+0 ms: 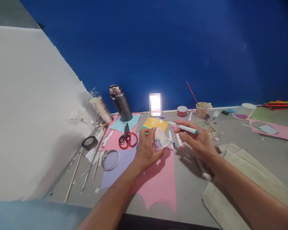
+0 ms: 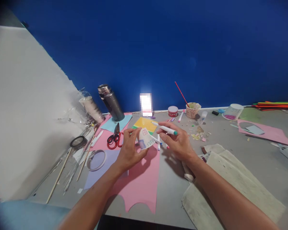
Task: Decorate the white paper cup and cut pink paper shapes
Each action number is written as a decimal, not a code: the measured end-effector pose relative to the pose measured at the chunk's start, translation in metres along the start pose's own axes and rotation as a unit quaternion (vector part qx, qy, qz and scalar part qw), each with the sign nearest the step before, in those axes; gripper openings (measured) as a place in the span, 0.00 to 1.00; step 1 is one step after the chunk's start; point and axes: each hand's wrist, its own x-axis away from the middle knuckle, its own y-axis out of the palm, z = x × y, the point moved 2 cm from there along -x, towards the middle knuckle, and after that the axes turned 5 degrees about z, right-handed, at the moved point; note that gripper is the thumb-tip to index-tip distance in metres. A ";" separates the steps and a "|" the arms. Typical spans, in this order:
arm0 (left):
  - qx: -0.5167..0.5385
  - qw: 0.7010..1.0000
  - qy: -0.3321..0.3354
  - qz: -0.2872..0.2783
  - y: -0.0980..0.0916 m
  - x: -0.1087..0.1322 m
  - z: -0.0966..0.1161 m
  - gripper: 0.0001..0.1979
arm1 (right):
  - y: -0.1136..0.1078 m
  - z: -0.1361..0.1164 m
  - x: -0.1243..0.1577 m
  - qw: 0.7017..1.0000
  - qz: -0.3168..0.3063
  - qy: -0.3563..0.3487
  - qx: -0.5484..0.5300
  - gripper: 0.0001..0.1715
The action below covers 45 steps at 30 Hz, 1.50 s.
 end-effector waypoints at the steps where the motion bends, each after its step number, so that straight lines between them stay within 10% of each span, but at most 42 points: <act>1: -0.017 1.000 0.007 -0.001 0.001 0.001 -0.002 0.38 | 0.003 -0.002 0.003 1.000 0.001 -0.004 0.017 0.18; 25: 0.056 0.997 0.025 -0.039 0.007 -0.002 -0.010 0.50 | -0.008 0.019 -0.012 0.975 0.102 0.137 -0.142 0.19; 45: 0.072 0.991 0.005 -0.111 0.013 0.001 -0.023 0.37 | -0.014 0.025 -0.017 0.973 0.110 0.157 -0.129 0.19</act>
